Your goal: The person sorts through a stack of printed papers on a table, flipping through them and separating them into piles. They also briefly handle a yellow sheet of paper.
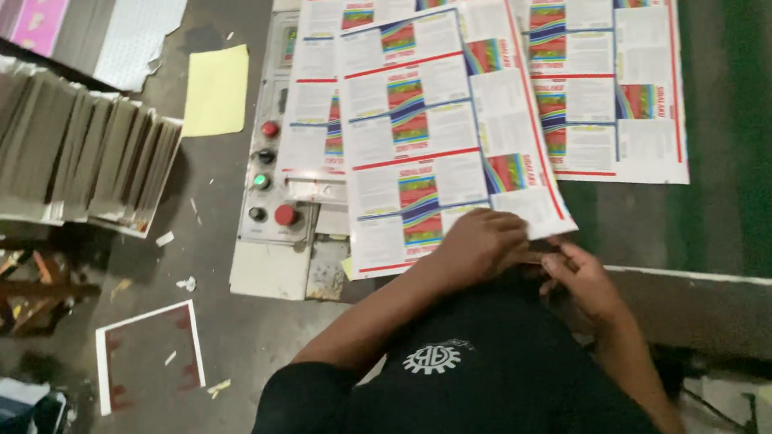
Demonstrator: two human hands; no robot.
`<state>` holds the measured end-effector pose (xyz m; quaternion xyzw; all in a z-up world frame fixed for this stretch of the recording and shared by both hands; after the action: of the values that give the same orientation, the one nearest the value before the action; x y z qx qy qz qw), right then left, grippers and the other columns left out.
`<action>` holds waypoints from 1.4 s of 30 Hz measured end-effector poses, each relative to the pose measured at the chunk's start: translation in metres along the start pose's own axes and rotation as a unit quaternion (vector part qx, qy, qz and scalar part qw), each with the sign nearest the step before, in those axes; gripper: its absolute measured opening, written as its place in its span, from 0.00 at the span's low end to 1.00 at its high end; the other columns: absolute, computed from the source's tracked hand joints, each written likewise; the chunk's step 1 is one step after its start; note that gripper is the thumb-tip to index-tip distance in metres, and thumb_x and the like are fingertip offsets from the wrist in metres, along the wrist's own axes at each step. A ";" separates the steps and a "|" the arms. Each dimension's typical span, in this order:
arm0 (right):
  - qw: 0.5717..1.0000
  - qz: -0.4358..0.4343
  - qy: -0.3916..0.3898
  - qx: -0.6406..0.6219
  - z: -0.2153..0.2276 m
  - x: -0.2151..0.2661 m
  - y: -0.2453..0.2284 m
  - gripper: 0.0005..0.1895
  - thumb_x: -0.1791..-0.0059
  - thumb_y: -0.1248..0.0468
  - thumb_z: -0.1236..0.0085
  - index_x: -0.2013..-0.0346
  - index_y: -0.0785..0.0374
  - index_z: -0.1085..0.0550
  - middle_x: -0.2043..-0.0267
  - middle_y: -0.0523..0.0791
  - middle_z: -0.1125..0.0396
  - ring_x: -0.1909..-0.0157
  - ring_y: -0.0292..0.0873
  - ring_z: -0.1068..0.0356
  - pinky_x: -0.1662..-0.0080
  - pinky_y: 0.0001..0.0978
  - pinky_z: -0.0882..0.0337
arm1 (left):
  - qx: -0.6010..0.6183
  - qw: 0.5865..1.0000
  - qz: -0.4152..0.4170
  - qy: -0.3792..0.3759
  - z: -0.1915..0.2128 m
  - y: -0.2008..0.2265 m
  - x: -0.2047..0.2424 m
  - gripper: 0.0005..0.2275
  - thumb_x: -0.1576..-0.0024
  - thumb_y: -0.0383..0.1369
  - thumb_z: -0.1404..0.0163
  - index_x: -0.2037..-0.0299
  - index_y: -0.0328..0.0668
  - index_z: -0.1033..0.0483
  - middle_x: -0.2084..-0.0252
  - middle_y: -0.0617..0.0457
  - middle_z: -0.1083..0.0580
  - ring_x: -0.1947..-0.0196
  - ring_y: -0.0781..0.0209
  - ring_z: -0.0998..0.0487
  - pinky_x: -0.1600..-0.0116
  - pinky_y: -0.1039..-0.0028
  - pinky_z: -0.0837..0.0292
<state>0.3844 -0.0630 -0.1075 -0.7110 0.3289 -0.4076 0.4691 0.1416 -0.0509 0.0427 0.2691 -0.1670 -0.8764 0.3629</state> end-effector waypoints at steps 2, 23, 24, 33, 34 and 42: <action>0.999 -0.010 0.031 -0.026 0.001 -0.007 0.012 0.23 0.46 0.62 0.47 0.38 0.71 0.33 0.51 0.50 0.26 0.58 0.42 0.25 0.63 0.35 0.24 | -0.016 0.999 -0.031 0.001 -0.013 0.001 -0.002 0.09 0.42 0.38 0.45 0.61 0.41 0.21 0.51 0.48 0.21 0.50 0.50 0.19 0.47 0.61 0.27; 0.961 0.055 0.264 -0.056 0.182 0.074 0.039 0.23 0.37 0.70 0.58 0.26 0.66 0.43 0.39 0.54 0.31 0.55 0.48 0.24 0.59 0.38 0.22 | -0.246 0.946 0.185 -0.105 0.035 -0.173 0.035 0.23 0.47 0.48 0.42 0.47 0.42 0.23 0.31 0.49 0.32 0.31 0.53 0.34 0.37 0.54 0.36; 0.966 0.043 0.253 -0.036 0.188 0.077 0.041 0.23 0.37 0.69 0.60 0.26 0.64 0.45 0.36 0.55 0.32 0.53 0.48 0.24 0.58 0.39 0.21 | -0.264 0.943 0.174 -0.105 0.026 -0.187 0.040 0.19 0.44 0.46 0.43 0.48 0.45 0.22 0.29 0.52 0.31 0.29 0.57 0.33 0.34 0.56 0.35; 0.933 0.079 0.348 -0.049 0.170 0.120 0.058 0.21 0.38 0.72 0.57 0.29 0.67 0.41 0.43 0.53 0.30 0.56 0.47 0.25 0.59 0.39 0.24 | -0.251 0.951 0.162 -0.084 0.057 -0.166 0.029 0.28 0.55 0.50 0.38 0.48 0.39 0.23 0.38 0.47 0.29 0.37 0.51 0.30 0.42 0.52 0.36; 0.926 0.075 0.366 -0.052 0.163 0.123 0.055 0.21 0.38 0.72 0.57 0.29 0.67 0.41 0.43 0.53 0.30 0.56 0.47 0.25 0.59 0.39 0.24 | -0.242 0.954 0.148 -0.094 0.055 -0.166 0.033 0.28 0.55 0.50 0.38 0.48 0.39 0.23 0.38 0.47 0.29 0.37 0.51 0.30 0.42 0.52 0.36; 0.919 0.052 0.377 -0.099 0.134 0.119 0.050 0.14 0.38 0.67 0.49 0.38 0.68 0.32 0.52 0.49 0.27 0.60 0.44 0.25 0.63 0.34 0.25 | -0.165 0.970 0.167 -0.067 0.090 -0.153 0.032 0.20 0.45 0.40 0.40 0.45 0.40 0.22 0.40 0.48 0.24 0.41 0.51 0.25 0.41 0.57 0.32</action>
<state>0.5530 -0.1282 -0.1524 -0.5294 0.5566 -0.5862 0.2575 -0.0139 0.0390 0.0283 0.1148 -0.0864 -0.8347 0.5316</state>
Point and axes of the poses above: each hand's wrist, its own x-axis away from the middle knuckle, its own z-axis out of the back of the hand, y = z × x, the point moved 2 cm from there along -x, towards the middle knuckle
